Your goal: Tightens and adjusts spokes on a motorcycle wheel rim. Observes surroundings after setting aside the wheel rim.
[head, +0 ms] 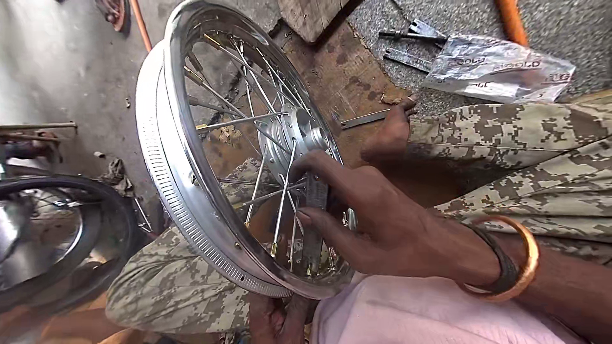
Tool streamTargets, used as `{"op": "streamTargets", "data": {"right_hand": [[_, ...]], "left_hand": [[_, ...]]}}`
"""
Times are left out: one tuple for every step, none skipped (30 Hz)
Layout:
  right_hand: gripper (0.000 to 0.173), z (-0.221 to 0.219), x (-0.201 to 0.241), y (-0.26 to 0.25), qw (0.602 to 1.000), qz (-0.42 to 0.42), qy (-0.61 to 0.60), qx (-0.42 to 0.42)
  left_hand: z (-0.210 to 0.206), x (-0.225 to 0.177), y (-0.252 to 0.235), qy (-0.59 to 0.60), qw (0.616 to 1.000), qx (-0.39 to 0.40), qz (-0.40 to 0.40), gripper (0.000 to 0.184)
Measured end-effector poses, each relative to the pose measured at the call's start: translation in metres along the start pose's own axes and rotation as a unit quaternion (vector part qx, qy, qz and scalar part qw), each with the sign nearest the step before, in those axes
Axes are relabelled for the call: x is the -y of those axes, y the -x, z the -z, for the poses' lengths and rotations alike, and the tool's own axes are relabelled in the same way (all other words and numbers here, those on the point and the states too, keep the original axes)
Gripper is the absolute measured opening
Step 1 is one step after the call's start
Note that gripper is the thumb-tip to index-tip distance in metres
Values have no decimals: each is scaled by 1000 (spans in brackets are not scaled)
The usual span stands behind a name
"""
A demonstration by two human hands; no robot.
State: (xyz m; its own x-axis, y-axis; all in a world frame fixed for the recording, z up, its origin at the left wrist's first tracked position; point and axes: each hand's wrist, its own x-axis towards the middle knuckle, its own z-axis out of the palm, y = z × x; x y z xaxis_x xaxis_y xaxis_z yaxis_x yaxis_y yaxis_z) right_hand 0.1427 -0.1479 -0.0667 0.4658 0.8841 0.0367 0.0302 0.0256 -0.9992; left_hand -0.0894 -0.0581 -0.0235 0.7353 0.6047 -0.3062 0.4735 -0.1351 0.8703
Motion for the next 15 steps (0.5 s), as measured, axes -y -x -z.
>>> {"op": "streamTargets", "data": {"right_hand": [[36, 4, 0, 3, 1000, 0, -2, -4], [38, 6, -1, 4, 1000, 2, -3, -8], [38, 7, -3, 4, 1000, 8, 0, -10], [36, 6, -5, 3, 1000, 21, 3, -10], [36, 4, -6, 2, 999, 31, 9, -8], [36, 2, -7, 2, 999, 39, 6, -3], [36, 1, -7, 1, 999, 45, -3, 4], [35, 1, -7, -1, 999, 47, -10, 11], [35, 2, -7, -4, 999, 50, -13, 14], [35, 1, -7, -6, 999, 52, -13, 9], [36, 1, -6, -6, 999, 53, -9, 6], [35, 0, -5, -6, 999, 53, -9, 4], [34, 0, -5, -4, 998, 54, -14, 2], [33, 0, -6, -1, 998, 52, -22, -1], [32, 1, -7, 0, 999, 47, -26, -6]], "left_hand": [[-1, 1, -1, 2, 1000, 0, -3, 45], [-2, 0, -1, 2, 1000, 2, -5, 44], [-1, 0, -2, 0, 1000, 7, -10, 45], [-1, 1, -3, -2, 1000, 13, -14, 47], [0, 1, -4, -5, 1000, 17, -18, 47], [0, 1, -5, -7, 1000, 20, -22, 47], [-1, 1, -6, -7, 1000, 20, -23, 45], [-2, 0, -7, -6, 1000, 16, -22, 43], [-3, 0, -7, -9, 1000, 13, -22, 41], [-3, 0, -7, -12, 1000, 10, -22, 40], [-3, 1, -7, -12, 1000, 8, -21, 39], [-2, 1, -6, -11, 1000, 7, -21, 39], [-2, 2, -6, -9, 1000, 8, -22, 40], [-1, 2, -6, -7, 1000, 9, -25, 40], [-1, 3, -6, -6, 1000, 10, -29, 39]]}}
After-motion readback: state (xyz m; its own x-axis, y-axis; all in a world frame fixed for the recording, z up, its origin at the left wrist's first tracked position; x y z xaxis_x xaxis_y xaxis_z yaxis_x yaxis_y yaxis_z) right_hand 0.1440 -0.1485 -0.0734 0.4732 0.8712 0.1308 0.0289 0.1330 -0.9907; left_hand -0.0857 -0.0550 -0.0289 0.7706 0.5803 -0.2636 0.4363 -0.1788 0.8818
